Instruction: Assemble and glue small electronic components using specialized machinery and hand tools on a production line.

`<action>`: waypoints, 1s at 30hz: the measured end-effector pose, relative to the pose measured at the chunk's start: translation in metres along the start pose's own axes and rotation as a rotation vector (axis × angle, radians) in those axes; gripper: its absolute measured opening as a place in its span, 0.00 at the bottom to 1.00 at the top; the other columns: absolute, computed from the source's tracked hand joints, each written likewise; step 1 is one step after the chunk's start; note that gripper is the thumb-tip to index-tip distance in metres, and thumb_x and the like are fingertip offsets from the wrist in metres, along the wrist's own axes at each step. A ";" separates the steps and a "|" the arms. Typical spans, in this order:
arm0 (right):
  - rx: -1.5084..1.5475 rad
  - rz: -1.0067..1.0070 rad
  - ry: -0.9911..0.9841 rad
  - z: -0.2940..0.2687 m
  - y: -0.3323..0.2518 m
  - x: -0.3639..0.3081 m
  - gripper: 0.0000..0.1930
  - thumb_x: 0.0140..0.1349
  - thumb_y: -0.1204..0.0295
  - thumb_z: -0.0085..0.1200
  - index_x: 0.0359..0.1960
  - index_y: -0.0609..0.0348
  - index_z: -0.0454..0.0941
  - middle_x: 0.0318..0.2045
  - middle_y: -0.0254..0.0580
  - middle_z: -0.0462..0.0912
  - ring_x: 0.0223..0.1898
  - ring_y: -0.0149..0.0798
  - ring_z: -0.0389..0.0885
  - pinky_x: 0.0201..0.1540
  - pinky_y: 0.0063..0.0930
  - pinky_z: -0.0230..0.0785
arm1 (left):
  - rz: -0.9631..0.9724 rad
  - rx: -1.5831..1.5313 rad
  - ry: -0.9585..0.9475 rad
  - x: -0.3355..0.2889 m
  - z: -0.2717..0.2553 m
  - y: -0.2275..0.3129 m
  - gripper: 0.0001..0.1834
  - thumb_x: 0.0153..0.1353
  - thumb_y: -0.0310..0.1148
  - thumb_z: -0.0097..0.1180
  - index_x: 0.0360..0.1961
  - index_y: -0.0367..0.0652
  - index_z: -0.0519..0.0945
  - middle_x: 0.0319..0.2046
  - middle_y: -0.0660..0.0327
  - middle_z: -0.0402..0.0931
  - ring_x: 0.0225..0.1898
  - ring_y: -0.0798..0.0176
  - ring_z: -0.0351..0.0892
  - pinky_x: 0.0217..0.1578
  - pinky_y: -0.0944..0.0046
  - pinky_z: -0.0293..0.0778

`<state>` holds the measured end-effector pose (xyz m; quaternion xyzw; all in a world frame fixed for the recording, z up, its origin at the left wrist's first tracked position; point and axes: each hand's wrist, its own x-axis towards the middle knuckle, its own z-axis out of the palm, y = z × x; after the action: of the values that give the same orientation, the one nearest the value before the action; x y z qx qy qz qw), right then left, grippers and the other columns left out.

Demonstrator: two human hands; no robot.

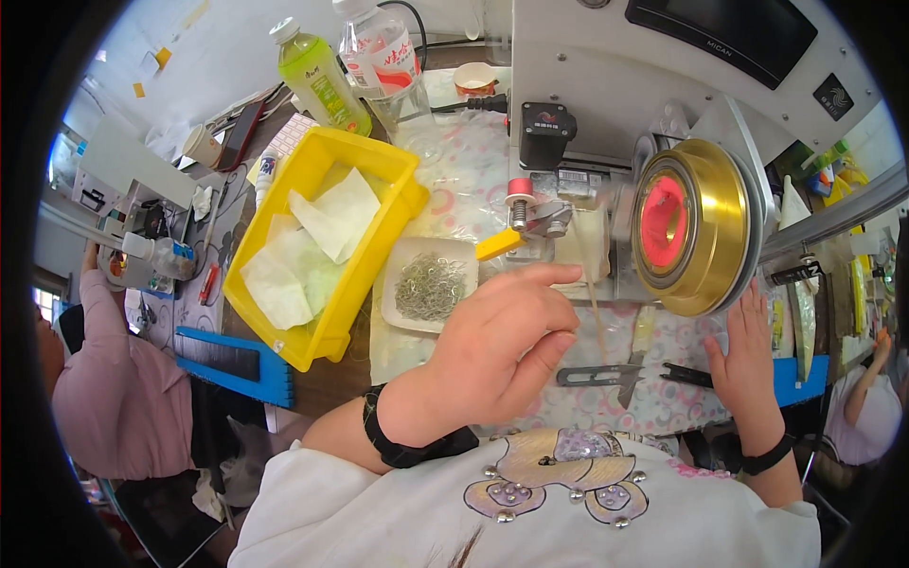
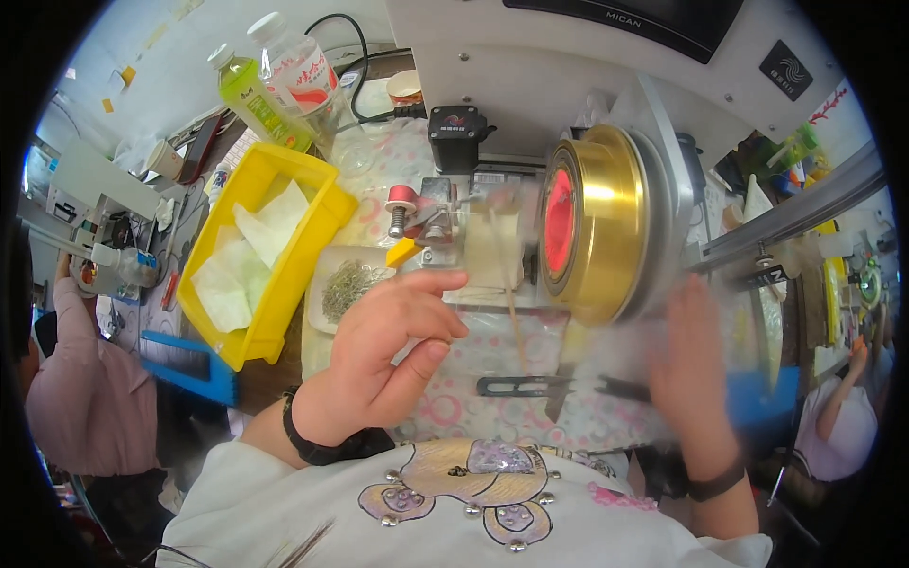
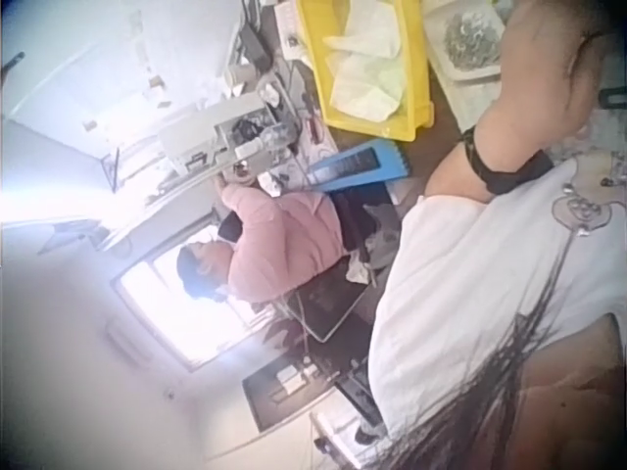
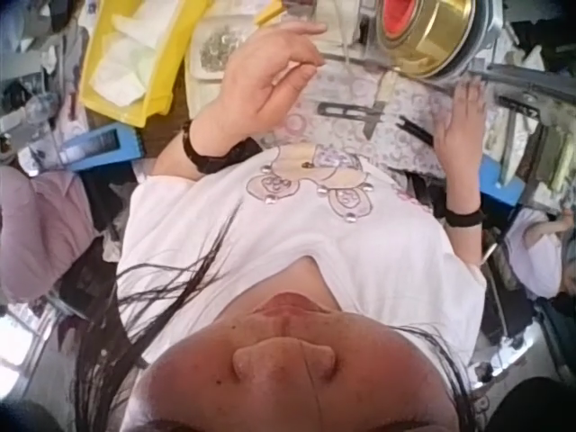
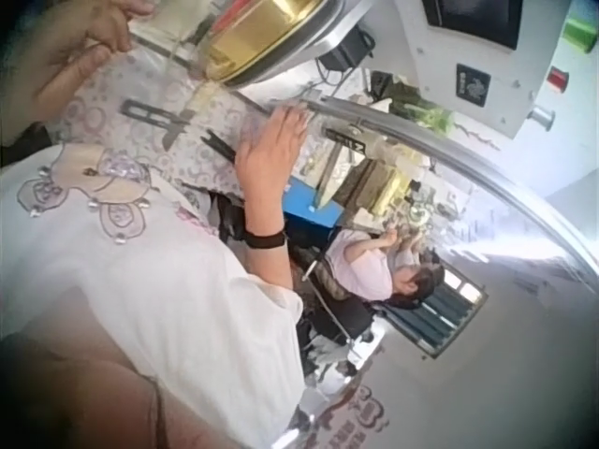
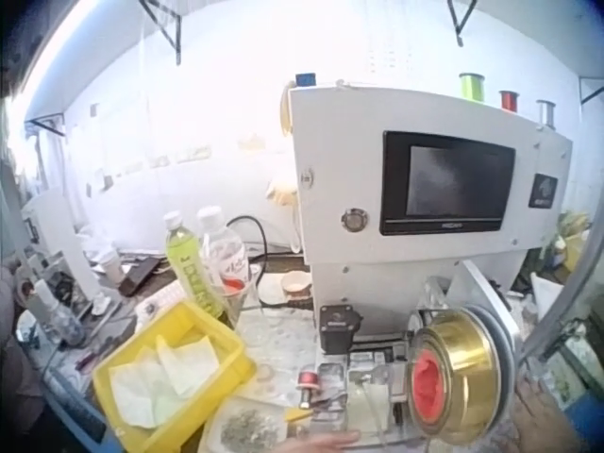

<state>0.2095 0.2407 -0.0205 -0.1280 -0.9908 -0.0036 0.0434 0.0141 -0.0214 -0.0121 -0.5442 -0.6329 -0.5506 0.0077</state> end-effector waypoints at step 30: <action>0.063 -0.125 0.095 0.035 0.006 -0.078 0.28 0.60 0.61 0.43 0.59 0.67 0.62 0.62 0.57 0.59 0.65 0.63 0.51 0.65 0.56 0.37 | -0.404 -0.912 0.274 0.054 -0.055 -0.005 0.06 0.63 0.32 0.45 0.29 0.44 0.71 0.29 0.62 0.74 0.42 0.59 0.76 0.42 0.58 0.70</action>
<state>0.2830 0.2274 -0.0622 -0.0642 -0.9933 0.0188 0.0938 -0.0438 -0.0229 0.0389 -0.2822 -0.4141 -0.8273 -0.2540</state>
